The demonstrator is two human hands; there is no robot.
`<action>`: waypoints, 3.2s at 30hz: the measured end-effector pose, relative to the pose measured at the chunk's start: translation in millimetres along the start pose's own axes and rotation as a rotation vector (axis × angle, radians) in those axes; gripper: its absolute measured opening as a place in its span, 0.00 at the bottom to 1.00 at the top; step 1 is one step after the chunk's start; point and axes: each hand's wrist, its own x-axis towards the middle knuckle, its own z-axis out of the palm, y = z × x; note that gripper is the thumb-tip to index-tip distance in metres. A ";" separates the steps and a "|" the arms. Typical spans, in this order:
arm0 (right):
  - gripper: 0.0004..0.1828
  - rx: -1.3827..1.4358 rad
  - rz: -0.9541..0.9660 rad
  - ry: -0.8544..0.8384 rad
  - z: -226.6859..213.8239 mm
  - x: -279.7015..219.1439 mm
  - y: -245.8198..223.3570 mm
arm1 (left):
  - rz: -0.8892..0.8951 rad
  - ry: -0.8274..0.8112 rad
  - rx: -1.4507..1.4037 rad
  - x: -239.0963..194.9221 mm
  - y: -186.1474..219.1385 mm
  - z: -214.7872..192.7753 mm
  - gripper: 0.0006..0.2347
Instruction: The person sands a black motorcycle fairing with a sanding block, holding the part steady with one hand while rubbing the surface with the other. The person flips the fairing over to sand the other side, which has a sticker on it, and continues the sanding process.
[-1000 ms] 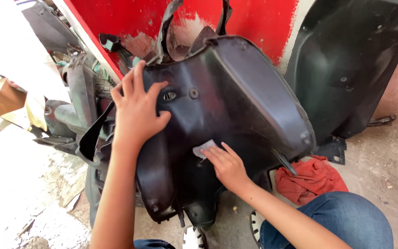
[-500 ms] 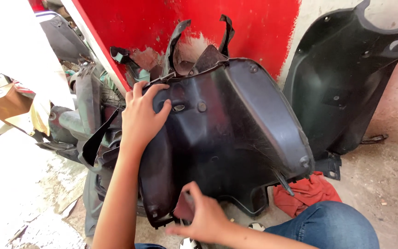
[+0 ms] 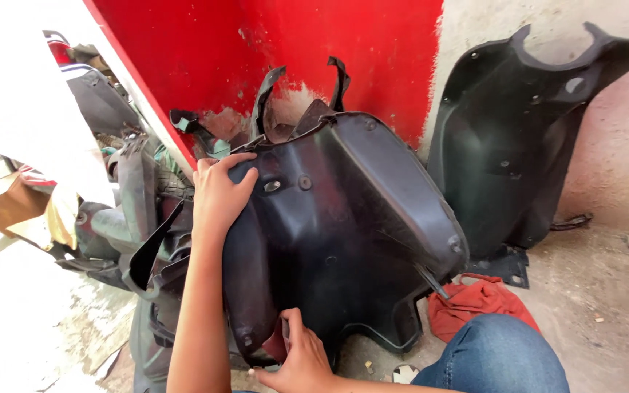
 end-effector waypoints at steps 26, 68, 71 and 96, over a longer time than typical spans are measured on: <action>0.17 0.376 -0.182 0.970 -190.6 -43.4 70.1 | -0.118 -0.190 -1.048 44.6 -112.1 112.9 0.35; 0.26 0.899 0.165 0.227 -297.4 129.4 205.3 | -0.353 -0.690 -0.515 -86.8 -233.4 296.5 0.25; 0.25 0.932 0.242 0.207 -274.4 143.3 223.7 | -0.460 -0.623 -0.305 -99.8 -297.6 354.7 0.25; 0.25 0.477 0.462 0.635 -169.9 231.3 441.6 | -0.948 -0.344 -0.064 -116.7 -347.6 415.6 0.59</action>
